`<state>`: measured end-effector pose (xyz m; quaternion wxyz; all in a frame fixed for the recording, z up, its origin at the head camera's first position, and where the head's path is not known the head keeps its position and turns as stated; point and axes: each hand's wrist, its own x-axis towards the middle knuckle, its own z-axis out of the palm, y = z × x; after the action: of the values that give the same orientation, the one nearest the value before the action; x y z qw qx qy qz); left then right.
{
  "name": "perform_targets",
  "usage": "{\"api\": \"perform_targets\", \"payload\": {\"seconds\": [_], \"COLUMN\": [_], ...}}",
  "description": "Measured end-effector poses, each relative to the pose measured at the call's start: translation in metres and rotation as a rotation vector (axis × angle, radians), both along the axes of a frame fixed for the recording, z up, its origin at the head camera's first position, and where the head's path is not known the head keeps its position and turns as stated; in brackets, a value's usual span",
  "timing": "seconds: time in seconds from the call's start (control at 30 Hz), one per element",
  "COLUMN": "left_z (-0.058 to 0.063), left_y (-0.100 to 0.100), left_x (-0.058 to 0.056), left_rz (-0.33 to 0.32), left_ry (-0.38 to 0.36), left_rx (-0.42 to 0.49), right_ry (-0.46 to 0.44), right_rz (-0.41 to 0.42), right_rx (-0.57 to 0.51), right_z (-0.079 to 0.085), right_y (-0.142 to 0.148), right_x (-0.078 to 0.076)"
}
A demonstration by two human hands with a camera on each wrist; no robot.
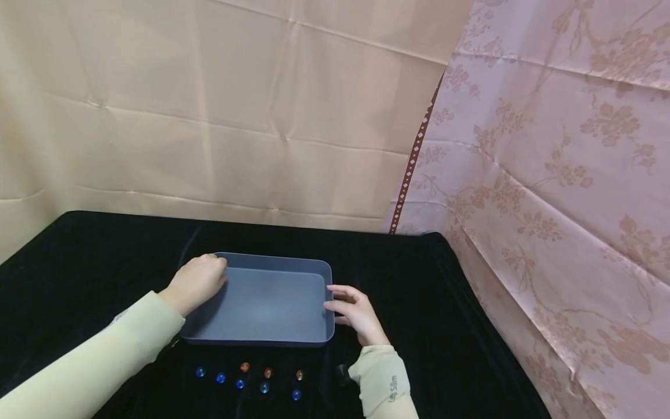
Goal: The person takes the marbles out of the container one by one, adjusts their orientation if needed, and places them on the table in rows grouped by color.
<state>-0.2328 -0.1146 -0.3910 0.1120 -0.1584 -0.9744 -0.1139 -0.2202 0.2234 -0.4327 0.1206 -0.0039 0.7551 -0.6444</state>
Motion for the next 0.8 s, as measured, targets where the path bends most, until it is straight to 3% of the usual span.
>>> {"api": "perform_targets", "payload": {"seconds": [0.27,0.8], "left_z": [0.000,0.008], "left_y": [0.003,-0.002], "left_x": [-0.007,-0.016], "left_rz": [0.057,0.076], "left_ry": [-0.018,-0.134], "left_rx": [-0.008,0.013], "right_ry": [-0.004,0.010], "right_rz": [-0.003,-0.006], "right_rx": [-0.001,-0.014], "right_z": [0.000,-0.002], "right_y": [0.001,-0.001], "right_x": [0.000,-0.001]}}
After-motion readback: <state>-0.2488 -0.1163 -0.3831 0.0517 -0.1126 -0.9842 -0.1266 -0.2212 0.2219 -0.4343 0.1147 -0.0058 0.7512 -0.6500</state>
